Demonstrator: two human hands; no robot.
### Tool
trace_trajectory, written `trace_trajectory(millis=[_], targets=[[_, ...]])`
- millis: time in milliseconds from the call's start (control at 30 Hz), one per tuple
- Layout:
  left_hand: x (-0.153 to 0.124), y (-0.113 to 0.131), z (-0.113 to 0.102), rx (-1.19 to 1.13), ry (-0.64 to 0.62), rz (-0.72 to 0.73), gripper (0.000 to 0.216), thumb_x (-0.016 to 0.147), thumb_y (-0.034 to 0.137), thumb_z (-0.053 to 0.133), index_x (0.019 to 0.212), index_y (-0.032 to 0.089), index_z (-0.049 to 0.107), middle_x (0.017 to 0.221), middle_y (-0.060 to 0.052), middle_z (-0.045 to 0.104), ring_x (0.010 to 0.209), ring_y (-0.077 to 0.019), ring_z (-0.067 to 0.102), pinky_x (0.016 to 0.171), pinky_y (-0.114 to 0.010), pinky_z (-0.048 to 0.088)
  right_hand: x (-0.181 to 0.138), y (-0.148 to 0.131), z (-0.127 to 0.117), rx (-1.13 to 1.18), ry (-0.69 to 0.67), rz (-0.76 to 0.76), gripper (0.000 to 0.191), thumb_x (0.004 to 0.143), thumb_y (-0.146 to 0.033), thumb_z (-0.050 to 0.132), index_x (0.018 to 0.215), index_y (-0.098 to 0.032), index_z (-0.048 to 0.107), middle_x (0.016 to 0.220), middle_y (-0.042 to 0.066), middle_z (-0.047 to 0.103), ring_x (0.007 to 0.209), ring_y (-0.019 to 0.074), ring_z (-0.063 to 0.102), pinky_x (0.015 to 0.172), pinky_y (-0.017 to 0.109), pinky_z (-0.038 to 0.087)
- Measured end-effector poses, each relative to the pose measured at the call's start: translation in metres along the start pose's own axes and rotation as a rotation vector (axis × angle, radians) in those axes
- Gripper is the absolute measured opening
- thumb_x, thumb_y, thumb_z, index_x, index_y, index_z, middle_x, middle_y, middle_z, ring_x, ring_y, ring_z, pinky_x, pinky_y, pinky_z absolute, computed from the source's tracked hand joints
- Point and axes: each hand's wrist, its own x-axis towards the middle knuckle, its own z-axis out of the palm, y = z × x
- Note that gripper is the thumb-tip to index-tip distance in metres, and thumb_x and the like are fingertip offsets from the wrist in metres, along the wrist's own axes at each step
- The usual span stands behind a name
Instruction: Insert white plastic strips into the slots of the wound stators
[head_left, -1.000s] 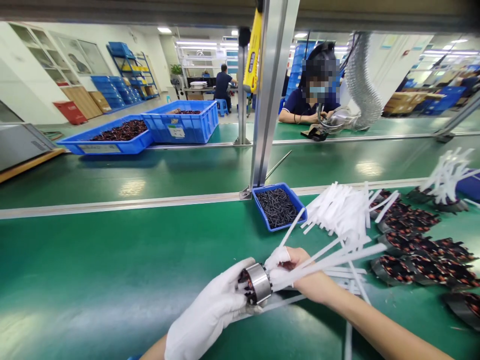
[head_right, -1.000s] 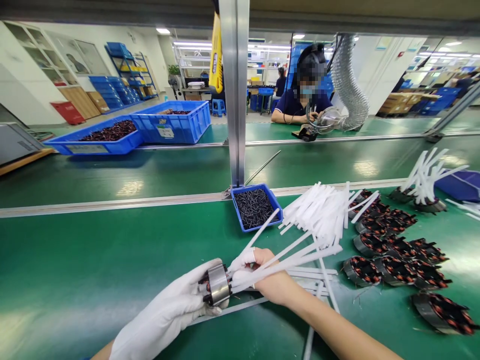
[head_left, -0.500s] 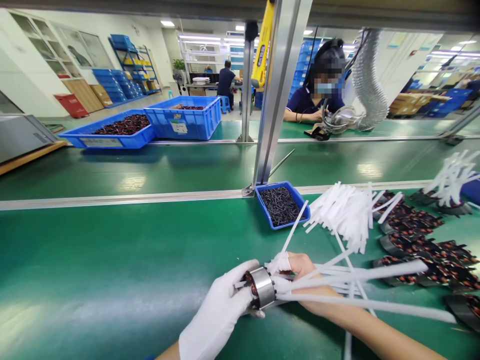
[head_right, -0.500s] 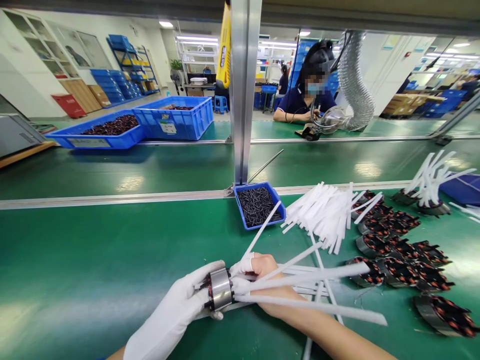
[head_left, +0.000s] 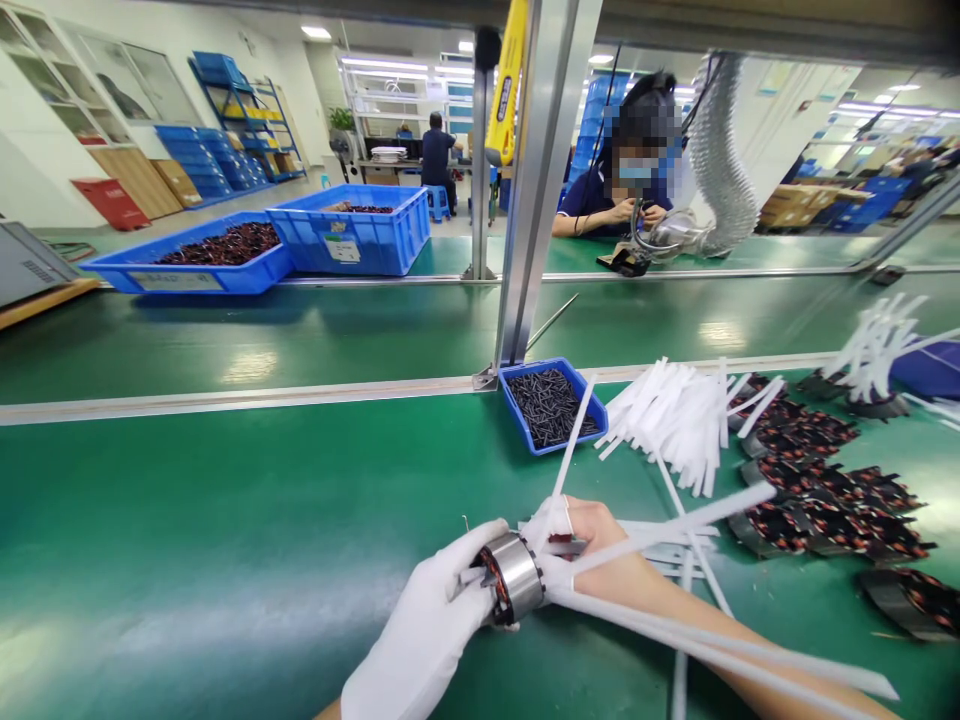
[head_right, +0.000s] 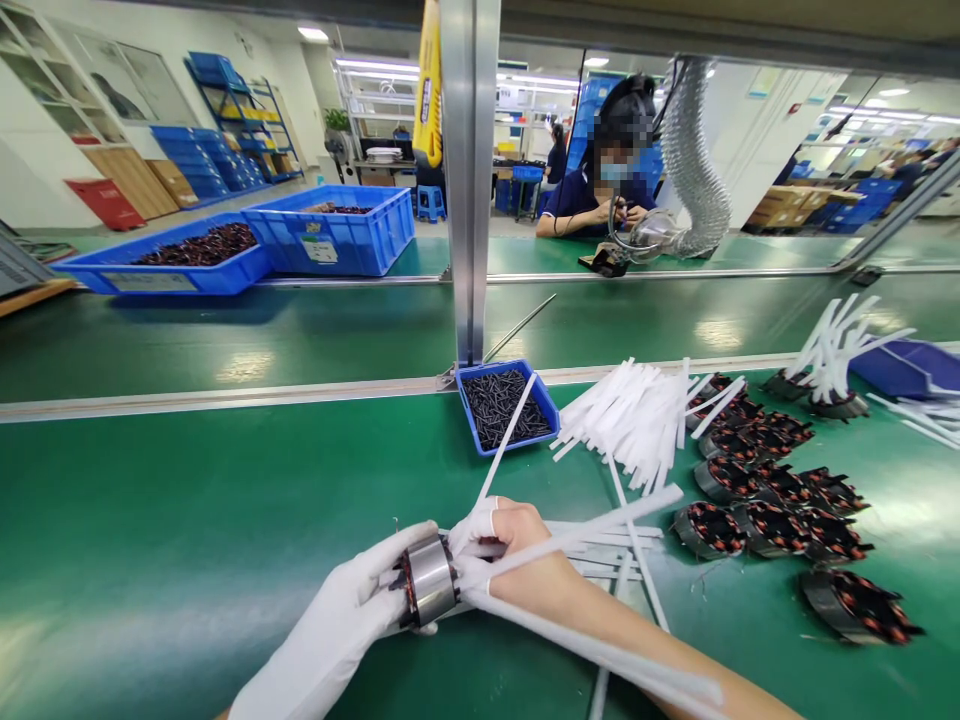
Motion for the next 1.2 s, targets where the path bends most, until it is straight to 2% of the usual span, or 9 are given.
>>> trace_trajectory(millis=[233, 433, 600, 733, 1033, 1200], targets=[[0.004, -0.010, -0.007, 0.090, 0.033, 0.075, 0.040, 0.073, 0.017, 0.052, 0.113, 0.017, 0.055, 0.110, -0.007, 0.063, 0.100, -0.0243, 0.056, 0.087, -0.033, 0.044, -0.003, -0.005, -0.003, -0.076, -0.045, 0.013, 0.015, 0.062, -0.004, 0.056, 0.064, -0.016, 0.065, 0.062, 0.000, 0.052, 0.057, 0.0104, 0.047, 0.049, 0.019, 0.035], [0.004, -0.008, -0.004, 0.171, 0.048, 0.113, 0.041, 0.070, 0.008, 0.049, 0.107, 0.019, 0.061, 0.109, -0.004, 0.065, 0.101, -0.0242, 0.057, 0.091, -0.033, 0.042, -0.005, -0.006, -0.001, -0.122, -0.091, 0.050, 0.011, 0.063, -0.007, 0.059, 0.066, -0.017, 0.063, 0.068, 0.001, 0.056, 0.061, 0.0130, 0.052, 0.053, 0.021, 0.040], [0.004, -0.012, -0.003, 0.234, 0.001, 0.183, 0.045, 0.072, 0.005, 0.043, 0.110, 0.023, 0.060, 0.108, 0.000, 0.065, 0.102, -0.0222, 0.057, 0.090, -0.030, 0.042, -0.008, -0.008, 0.001, -0.213, -0.142, -0.018, 0.013, 0.072, -0.011, 0.054, 0.068, -0.020, 0.062, 0.065, 0.000, 0.058, 0.061, 0.0140, 0.054, 0.057, 0.023, 0.044], [0.004, -0.018, -0.005, 0.332, 0.032, 0.212, 0.049, 0.070, 0.003, 0.042, 0.109, 0.025, 0.061, 0.107, 0.000, 0.066, 0.099, -0.0220, 0.058, 0.089, -0.029, 0.042, -0.010, -0.006, -0.002, -0.281, -0.186, -0.117, 0.013, 0.076, -0.014, 0.051, 0.071, -0.020, 0.061, 0.066, 0.002, 0.059, 0.064, 0.0153, 0.056, 0.061, 0.024, 0.045], [0.002, -0.015, -0.004, 0.421, 0.079, 0.274, 0.054, 0.060, -0.002, 0.042, 0.099, 0.025, 0.067, 0.090, 0.002, 0.071, 0.079, -0.0201, 0.064, 0.073, -0.023, 0.048, -0.016, -0.002, -0.003, -0.389, -0.250, -0.224, 0.011, 0.075, -0.012, 0.046, 0.072, -0.019, 0.054, 0.066, 0.003, 0.056, 0.066, 0.0174, 0.054, 0.065, 0.027, 0.044], [0.003, -0.021, -0.009, 0.456, 0.067, 0.307, 0.049, 0.065, 0.001, 0.045, 0.101, 0.026, 0.066, 0.090, 0.000, 0.071, 0.078, -0.0208, 0.064, 0.073, -0.025, 0.048, -0.015, 0.001, 0.000, -0.377, -0.251, -0.285, 0.018, 0.071, -0.008, 0.042, 0.080, -0.018, 0.053, 0.068, 0.004, 0.055, 0.067, 0.0174, 0.053, 0.062, 0.026, 0.043]])
